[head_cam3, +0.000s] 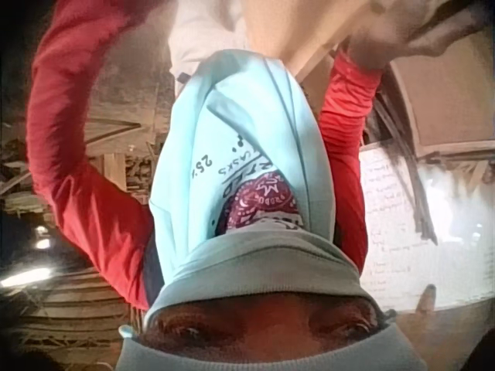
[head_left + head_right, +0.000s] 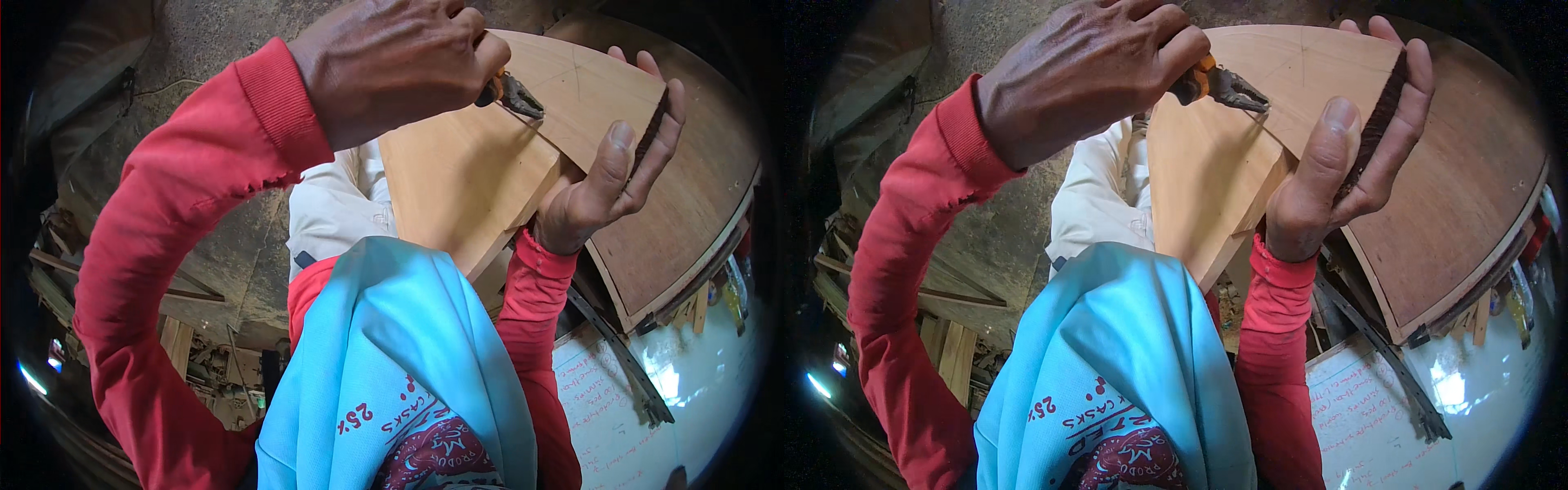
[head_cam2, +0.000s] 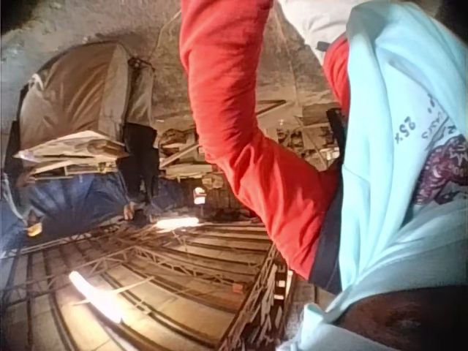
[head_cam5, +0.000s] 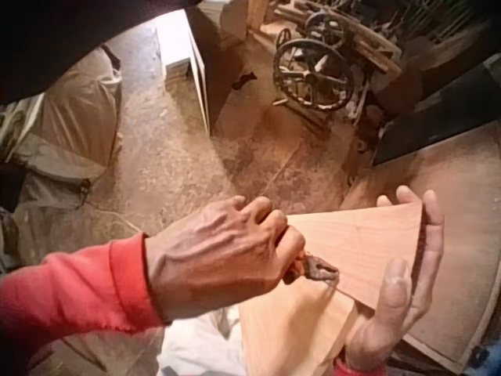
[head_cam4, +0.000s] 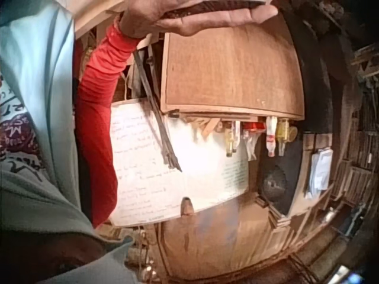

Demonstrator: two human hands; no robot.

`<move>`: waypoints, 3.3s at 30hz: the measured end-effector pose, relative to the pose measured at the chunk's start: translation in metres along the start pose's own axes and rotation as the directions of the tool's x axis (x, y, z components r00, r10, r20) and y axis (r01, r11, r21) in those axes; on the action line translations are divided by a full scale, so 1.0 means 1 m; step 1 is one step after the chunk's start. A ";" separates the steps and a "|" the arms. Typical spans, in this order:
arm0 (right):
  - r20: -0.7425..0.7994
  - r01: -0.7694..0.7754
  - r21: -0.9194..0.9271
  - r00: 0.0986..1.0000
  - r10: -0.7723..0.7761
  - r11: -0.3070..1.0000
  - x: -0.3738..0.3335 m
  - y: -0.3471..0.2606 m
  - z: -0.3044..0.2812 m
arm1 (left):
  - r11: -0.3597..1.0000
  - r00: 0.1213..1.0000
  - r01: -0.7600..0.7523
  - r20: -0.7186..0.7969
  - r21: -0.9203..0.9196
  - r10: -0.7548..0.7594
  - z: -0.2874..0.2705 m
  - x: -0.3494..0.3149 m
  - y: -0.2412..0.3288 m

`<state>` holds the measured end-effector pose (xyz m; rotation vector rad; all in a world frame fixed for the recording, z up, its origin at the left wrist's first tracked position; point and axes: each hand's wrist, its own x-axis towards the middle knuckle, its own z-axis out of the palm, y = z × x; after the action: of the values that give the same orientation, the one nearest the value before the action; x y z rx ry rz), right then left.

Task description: Measure and mark a wooden board using a square and pencil, then use pliers to manipulate a small metal component or fastener on the board.

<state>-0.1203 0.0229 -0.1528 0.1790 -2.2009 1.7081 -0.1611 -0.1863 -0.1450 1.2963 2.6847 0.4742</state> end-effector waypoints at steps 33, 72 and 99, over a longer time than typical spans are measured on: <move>0.044 0.012 -0.058 0.999 -0.009 0.998 -0.004 -0.004 0.003 | 0.980 0.978 0.049 -0.210 0.193 -0.007 0.033 -0.011 0.003; 0.001 -0.008 -0.032 1.000 0.008 0.999 0.005 -0.001 0.006 | 0.824 0.857 0.332 -0.219 -0.459 -0.467 0.102 -0.026 0.057; 0.019 -0.004 -0.001 1.000 0.004 1.000 0.004 0.001 0.003 | 0.985 0.966 0.173 -0.192 -0.013 -0.172 0.058 -0.016 0.013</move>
<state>-0.1247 0.0212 -0.1530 0.1911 -2.2173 1.7140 -0.1270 -0.1781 -0.1953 1.0530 2.9248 0.6004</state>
